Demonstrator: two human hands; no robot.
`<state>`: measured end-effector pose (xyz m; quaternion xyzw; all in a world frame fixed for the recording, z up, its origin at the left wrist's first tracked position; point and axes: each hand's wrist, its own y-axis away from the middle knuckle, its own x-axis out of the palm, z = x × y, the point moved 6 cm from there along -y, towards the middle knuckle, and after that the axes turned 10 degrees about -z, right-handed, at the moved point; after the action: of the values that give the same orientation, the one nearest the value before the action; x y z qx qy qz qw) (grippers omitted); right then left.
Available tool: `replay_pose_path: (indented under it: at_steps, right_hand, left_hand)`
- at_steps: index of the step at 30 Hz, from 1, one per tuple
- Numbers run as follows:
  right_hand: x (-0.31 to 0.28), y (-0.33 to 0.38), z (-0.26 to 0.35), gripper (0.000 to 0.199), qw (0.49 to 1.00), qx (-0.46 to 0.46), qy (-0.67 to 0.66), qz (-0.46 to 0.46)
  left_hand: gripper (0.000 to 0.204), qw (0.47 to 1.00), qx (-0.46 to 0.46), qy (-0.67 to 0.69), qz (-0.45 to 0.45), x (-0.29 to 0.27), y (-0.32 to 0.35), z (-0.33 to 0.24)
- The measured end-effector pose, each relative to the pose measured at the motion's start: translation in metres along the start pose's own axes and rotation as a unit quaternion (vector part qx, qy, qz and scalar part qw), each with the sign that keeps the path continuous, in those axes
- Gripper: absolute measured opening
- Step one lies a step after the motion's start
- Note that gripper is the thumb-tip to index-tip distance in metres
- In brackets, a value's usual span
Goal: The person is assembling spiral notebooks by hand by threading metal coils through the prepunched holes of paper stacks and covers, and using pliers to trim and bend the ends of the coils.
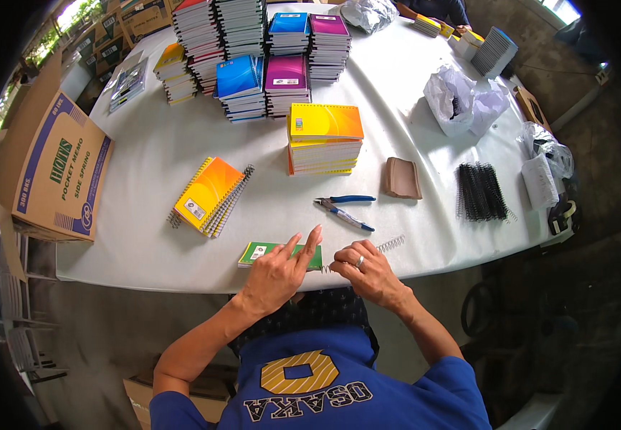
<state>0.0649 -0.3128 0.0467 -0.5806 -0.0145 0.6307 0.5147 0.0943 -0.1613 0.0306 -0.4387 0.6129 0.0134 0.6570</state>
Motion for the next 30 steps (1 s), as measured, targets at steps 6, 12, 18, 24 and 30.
replay_pose_path:
  at_steps: [6,12,18,24,30]
  right_hand:
    - [0.003,-0.014,-0.009,0.025,0.986,0.126,0.007,0.113]
    - [0.008,-0.026,-0.030,0.012,0.982,0.137,0.037,0.126]
    - [-0.003,-0.046,-0.030,0.018,0.996,0.049,0.062,-0.047]
    - [-0.002,-0.050,-0.030,0.016,0.993,0.097,0.004,-0.068]
    - [0.004,-0.040,-0.046,0.025,0.992,0.090,0.043,-0.072]
  left_hand:
    - [0.078,0.997,-0.037,-0.018,0.064,0.002,-0.011,0.012]
    - [0.076,0.988,-0.080,0.022,0.134,0.008,-0.030,0.028]
    - [0.067,0.977,-0.098,-0.028,0.186,0.011,-0.036,0.045]
    - [0.061,0.975,-0.108,-0.003,0.192,0.012,-0.034,0.046]
    - [0.066,0.980,-0.091,-0.010,0.177,0.011,-0.036,0.046]
